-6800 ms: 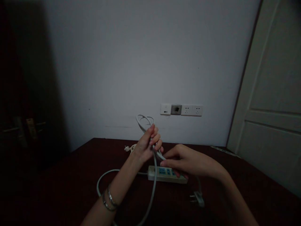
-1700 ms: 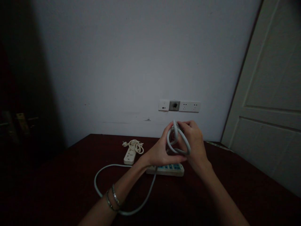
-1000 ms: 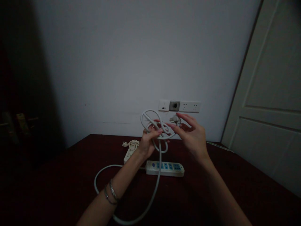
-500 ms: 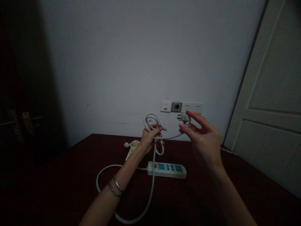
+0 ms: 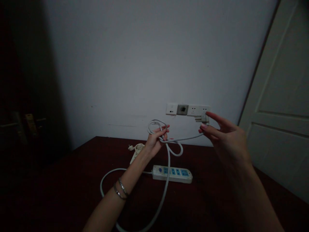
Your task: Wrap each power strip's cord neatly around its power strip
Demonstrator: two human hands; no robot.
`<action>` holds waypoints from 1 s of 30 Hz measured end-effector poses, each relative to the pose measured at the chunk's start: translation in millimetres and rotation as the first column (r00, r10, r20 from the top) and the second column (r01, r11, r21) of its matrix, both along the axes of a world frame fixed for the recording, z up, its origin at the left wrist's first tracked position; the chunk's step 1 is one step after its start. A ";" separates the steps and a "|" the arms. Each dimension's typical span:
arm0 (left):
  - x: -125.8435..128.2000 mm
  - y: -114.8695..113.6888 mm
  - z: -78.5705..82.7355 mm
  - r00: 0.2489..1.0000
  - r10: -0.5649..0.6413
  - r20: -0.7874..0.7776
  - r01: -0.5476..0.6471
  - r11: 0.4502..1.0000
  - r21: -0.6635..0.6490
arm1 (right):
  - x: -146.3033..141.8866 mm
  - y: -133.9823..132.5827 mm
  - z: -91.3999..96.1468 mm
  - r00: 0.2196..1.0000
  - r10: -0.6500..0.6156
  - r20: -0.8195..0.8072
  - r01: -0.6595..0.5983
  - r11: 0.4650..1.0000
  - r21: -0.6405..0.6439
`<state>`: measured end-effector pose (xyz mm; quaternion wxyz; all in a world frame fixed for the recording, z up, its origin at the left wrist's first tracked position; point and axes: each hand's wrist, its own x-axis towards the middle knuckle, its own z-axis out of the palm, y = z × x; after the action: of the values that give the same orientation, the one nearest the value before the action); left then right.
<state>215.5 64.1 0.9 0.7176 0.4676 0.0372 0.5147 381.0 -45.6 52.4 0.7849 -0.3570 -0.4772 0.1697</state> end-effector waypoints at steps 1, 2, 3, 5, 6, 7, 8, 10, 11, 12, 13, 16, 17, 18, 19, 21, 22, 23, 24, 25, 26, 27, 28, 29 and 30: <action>-0.8 -1.2 -0.2 0.999 -0.007 -0.043 0.008 1.000 0.028 | 2.7 0.4 0.4 1.000 -0.002 -0.026 0.002 1.000 0.000; -1.8 -2.7 -0.4 0.995 -0.016 -0.102 0.022 0.998 0.058 | 5.1 0.9 0.5 0.999 -0.001 -0.048 0.001 1.000 0.000; -3.0 -4.6 -0.7 0.984 -0.038 -0.172 0.053 0.995 0.087 | 7.4 1.6 0.4 0.998 0.003 -0.066 -0.003 1.000 0.003; -5.6 -8.2 -1.6 0.946 -0.121 -0.301 0.166 0.978 0.128 | 11.5 3.2 -0.1 0.996 0.014 -0.086 -0.013 1.000 0.017; -6.7 -9.8 -2.2 0.919 -0.182 -0.349 0.244 0.959 0.142 | 13.3 4.1 -0.2 0.996 0.017 -0.093 -0.014 1.000 0.028; -7.7 -11.0 -3.1 0.890 -0.250 -0.381 0.327 0.933 0.151 | 15.0 5.0 -0.2 0.994 0.018 -0.104 -0.014 0.999 0.038; -8.4 -11.9 -4.1 0.860 -0.319 -0.399 0.406 0.901 0.155 | 16.4 6.2 -0.2 0.992 0.021 -0.121 -0.016 0.999 0.043; -8.8 -13.0 -6.3 0.800 -0.437 -0.411 0.534 0.831 0.156 | 18.6 10.1 -0.8 0.982 0.039 -0.183 -0.033 0.999 0.039; -8.5 -13.7 -7.4 0.772 -0.479 -0.417 0.580 0.800 0.155 | 19.4 12.9 -1.6 0.974 0.057 -0.220 -0.051 0.998 0.032; -8.0 -14.7 -8.3 0.752 -0.504 -0.424 0.608 0.779 0.153 | 20.2 16.6 -3.0 0.964 0.080 -0.255 -0.077 0.997 0.023; -7.3 -16.1 -8.9 0.744 -0.512 -0.429 0.619 0.770 0.155 | 20.9 21.0 -5.1 0.952 0.104 -0.286 -0.104 0.994 0.015; -4.9 -23.7 -8.4 0.737 -0.481 -0.475 0.623 0.757 0.199 | 23.6 38.0 -15.8 0.926 0.149 -0.346 -0.163 0.987 -0.011; -4.2 -27.1 -7.4 0.726 -0.455 -0.515 0.628 0.745 0.226 | 24.9 44.2 -20.3 0.923 0.150 -0.355 -0.171 0.985 -0.028; -3.4 -30.7 -6.2 0.704 -0.421 -0.572 0.641 0.724 0.255 | 26.4 50.2 -25.0 0.923 0.146 -0.356 -0.174 0.983 -0.049; -2.6 -34.2 -5.0 0.669 -0.377 -0.641 0.661 0.696 0.280 | 28.2 55.6 -29.5 0.926 0.141 -0.349 -0.177 0.981 -0.073; -0.1 -40.8 -3.0 0.586 -0.252 -0.770 0.695 0.645 0.318 | 31.7 63.5 -36.8 0.939 0.145 -0.311 -0.189 0.975 -0.119; 1.6 -43.6 -2.5 0.548 -0.168 -0.819 0.699 0.631 0.338 | 33.2 65.7 -39.2 0.948 0.153 -0.280 -0.198 0.970 -0.142; 3.7 -46.2 -2.6 0.514 -0.069 -0.855 0.692 0.622 0.365 | 34.2 66.6 -40.7 0.956 0.162 -0.245 -0.206 0.965 -0.165; 6.1 -48.7 -3.1 0.481 0.045 -0.875 0.675 0.618 0.403 | 34.6 66.5 -41.2 0.963 0.169 -0.208 -0.208 0.960 -0.188; 8.6 -51.1 -4.2 0.450 0.164 -0.878 0.653 0.610 0.449 | 34.1 65.5 -40.9 0.970 0.167 -0.174 -0.202 0.957 -0.208; 11.1 -53.4 -5.7 0.418 0.279 -0.865 0.634 0.593 0.497 | 32.8 63.9 -40.0 0.977 0.159 -0.144 -0.189 0.956 -0.225; 13.4 -55.7 -7.5 0.381 0.381 -0.842 0.621 0.569 0.539 | 30.6 61.9 -38.7 0.983 0.145 -0.116 -0.169 0.957 -0.234; 15.4 -57.8 -9.6 0.338 0.468 -0.817 0.613 0.549 0.568 | 27.7 59.8 -37.0 0.988 0.130 -0.089 -0.148 0.961 -0.235; 16.9 -59.5 -11.8 0.291 0.539 -0.790 0.605 0.536 0.589 | 24.1 57.4 -35.0 0.991 0.116 -0.062 -0.127 0.966 -0.226; 17.9 -60.7 -13.7 0.247 0.597 -0.763 0.590 0.532 0.607 | 20.1 54.9 -32.9 0.994 0.108 -0.034 -0.113 0.971 -0.211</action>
<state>233.4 3.3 -12.8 0.1976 0.9546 0.2161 0.0542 401.2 9.2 19.6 0.7369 -0.4098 -0.4667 0.2670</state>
